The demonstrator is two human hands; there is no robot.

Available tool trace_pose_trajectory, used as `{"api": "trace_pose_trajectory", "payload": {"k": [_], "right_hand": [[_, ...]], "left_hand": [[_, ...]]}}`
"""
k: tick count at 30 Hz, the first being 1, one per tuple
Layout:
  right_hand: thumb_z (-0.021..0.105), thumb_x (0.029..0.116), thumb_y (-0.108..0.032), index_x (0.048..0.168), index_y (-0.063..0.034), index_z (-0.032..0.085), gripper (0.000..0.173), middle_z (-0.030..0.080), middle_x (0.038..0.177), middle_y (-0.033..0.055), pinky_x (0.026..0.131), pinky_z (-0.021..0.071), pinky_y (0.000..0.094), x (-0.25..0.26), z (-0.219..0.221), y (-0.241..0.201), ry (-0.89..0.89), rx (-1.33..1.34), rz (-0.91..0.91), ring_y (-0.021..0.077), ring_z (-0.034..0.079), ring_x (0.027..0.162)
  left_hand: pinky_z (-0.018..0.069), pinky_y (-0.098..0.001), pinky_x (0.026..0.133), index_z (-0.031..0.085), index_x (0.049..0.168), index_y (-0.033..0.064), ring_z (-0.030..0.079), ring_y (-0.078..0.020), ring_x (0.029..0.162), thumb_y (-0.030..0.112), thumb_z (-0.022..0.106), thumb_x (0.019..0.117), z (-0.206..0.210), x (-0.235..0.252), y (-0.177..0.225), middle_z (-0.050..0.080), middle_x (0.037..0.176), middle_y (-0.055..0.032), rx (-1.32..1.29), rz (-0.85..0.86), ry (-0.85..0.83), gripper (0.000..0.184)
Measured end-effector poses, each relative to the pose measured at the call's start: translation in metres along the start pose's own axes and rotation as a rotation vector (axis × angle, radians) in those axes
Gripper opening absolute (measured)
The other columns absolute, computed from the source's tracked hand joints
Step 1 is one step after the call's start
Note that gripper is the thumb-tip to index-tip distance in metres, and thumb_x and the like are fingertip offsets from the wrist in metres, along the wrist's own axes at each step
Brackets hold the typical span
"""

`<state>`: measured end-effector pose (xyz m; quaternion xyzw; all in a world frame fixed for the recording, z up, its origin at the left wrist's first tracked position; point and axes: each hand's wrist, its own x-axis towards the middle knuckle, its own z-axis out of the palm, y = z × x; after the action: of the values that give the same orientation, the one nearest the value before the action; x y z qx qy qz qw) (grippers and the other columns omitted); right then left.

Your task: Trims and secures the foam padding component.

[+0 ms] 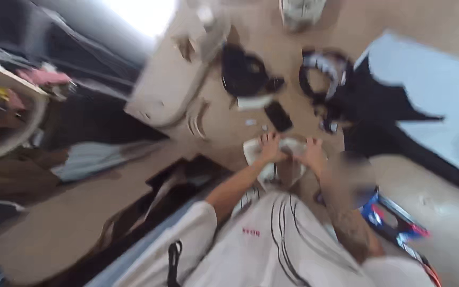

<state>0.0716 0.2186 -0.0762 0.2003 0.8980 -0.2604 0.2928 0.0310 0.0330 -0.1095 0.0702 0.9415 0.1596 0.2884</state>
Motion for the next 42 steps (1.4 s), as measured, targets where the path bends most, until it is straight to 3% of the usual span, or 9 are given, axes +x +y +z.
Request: {"api": "trace_pose_trajectory", "payload": {"k": [5,19,26,30,32,34,37,40,42], "right_hand": [[0.098,0.0610,-0.027,0.149,-0.0233,0.041,0.105,0.029,0.153,0.0318,0.067,0.0576,0.0630,0.000,0.010,0.012,-0.026,0.106,-0.022,0.0490,0.065,0.094],[0.096,0.0544,-0.037,0.144,-0.0238,0.052,0.100,0.041,0.144,0.0207,0.083,0.0588,0.0459,0.012,0.017,0.017,0.043,0.082,-0.072,0.0330,0.057,0.118],[0.095,0.0499,-0.035,0.140,-0.0271,0.055,0.098,0.042,0.142,0.0171,0.073,0.0598,0.0453,0.013,0.032,0.012,0.136,0.112,-0.002,0.0306,0.059,0.114],[0.090,0.0640,-0.031,0.143,-0.0275,0.055,0.087,0.045,0.142,0.0166,0.072,0.0595,0.0424,-0.006,0.037,0.019,0.193,0.241,-0.020,0.0281,0.061,0.110],[0.078,0.0903,-0.030,0.151,-0.0184,0.046,0.070,0.050,0.140,0.0192,0.070,0.0615,0.0392,-0.044,0.023,0.046,0.196,0.314,-0.075,0.0256,0.067,0.099],[0.065,0.0987,-0.030,0.150,-0.0111,0.045,0.058,0.054,0.140,0.0164,0.080,0.0624,0.0386,-0.085,0.003,0.093,0.313,0.179,-0.022,0.0217,0.068,0.105],[0.069,0.0821,-0.016,0.143,-0.0011,0.052,0.065,0.047,0.143,0.0332,0.103,0.0488,0.0591,-0.151,-0.012,0.197,0.338,-0.115,0.149,0.0466,0.051,0.131],[0.077,0.0766,-0.015,0.149,-0.0035,0.047,0.079,0.041,0.151,0.0334,0.106,0.0461,0.0641,-0.169,0.013,0.273,0.217,-0.216,0.098,0.0512,0.045,0.137],[0.081,0.0756,-0.022,0.151,-0.0040,0.043,0.086,0.043,0.149,0.0328,0.092,0.0536,0.0646,-0.161,0.014,0.284,0.194,-0.266,0.027,0.0519,0.054,0.126]], "left_hand": [[0.0098,-0.0758,0.116,0.052,0.144,0.0371,0.027,-0.0407,0.148,0.057,0.093,0.0512,0.010,0.012,-0.001,0.038,0.158,-0.0104,-0.046,-0.019,0.006,0.103],[0.0005,-0.0758,0.115,0.044,0.146,0.0376,0.017,-0.0377,0.153,0.066,0.089,0.0456,0.005,0.020,-0.002,0.030,0.161,-0.0074,-0.036,-0.020,-0.107,0.114],[0.0003,-0.0749,0.116,0.047,0.142,0.0382,0.019,-0.0355,0.152,0.064,0.088,0.0443,0.009,0.019,0.001,0.033,0.159,-0.0054,-0.016,-0.049,-0.061,0.109],[-0.0004,-0.0745,0.116,0.049,0.140,0.0386,0.020,-0.0348,0.152,0.065,0.087,0.0433,0.013,0.018,0.003,0.032,0.159,-0.0049,-0.015,-0.072,-0.039,0.108],[-0.0001,-0.0744,0.116,0.049,0.140,0.0387,0.020,-0.0345,0.152,0.068,0.086,0.0396,0.013,0.017,0.004,0.032,0.160,-0.0048,-0.004,-0.079,-0.030,0.111],[0.0000,-0.0747,0.115,0.050,0.139,0.0385,0.021,-0.0345,0.152,0.068,0.085,0.0380,0.014,0.019,0.003,0.032,0.159,-0.0048,-0.005,-0.074,-0.013,0.111],[0.0028,-0.0760,0.115,0.049,0.140,0.0380,0.022,-0.0372,0.150,0.068,0.087,0.0414,0.013,0.019,-0.002,0.031,0.160,-0.0067,-0.015,-0.039,-0.019,0.110],[0.0065,-0.0756,0.113,0.050,0.140,0.0391,0.022,-0.0379,0.149,0.066,0.089,0.0474,0.012,0.022,-0.008,0.030,0.161,-0.0065,-0.048,0.006,-0.028,0.104],[0.0056,-0.0746,0.114,0.050,0.140,0.0411,0.023,-0.0355,0.150,0.066,0.088,0.0479,0.013,0.022,-0.009,0.031,0.161,-0.0044,-0.059,-0.012,-0.040,0.102]]}}
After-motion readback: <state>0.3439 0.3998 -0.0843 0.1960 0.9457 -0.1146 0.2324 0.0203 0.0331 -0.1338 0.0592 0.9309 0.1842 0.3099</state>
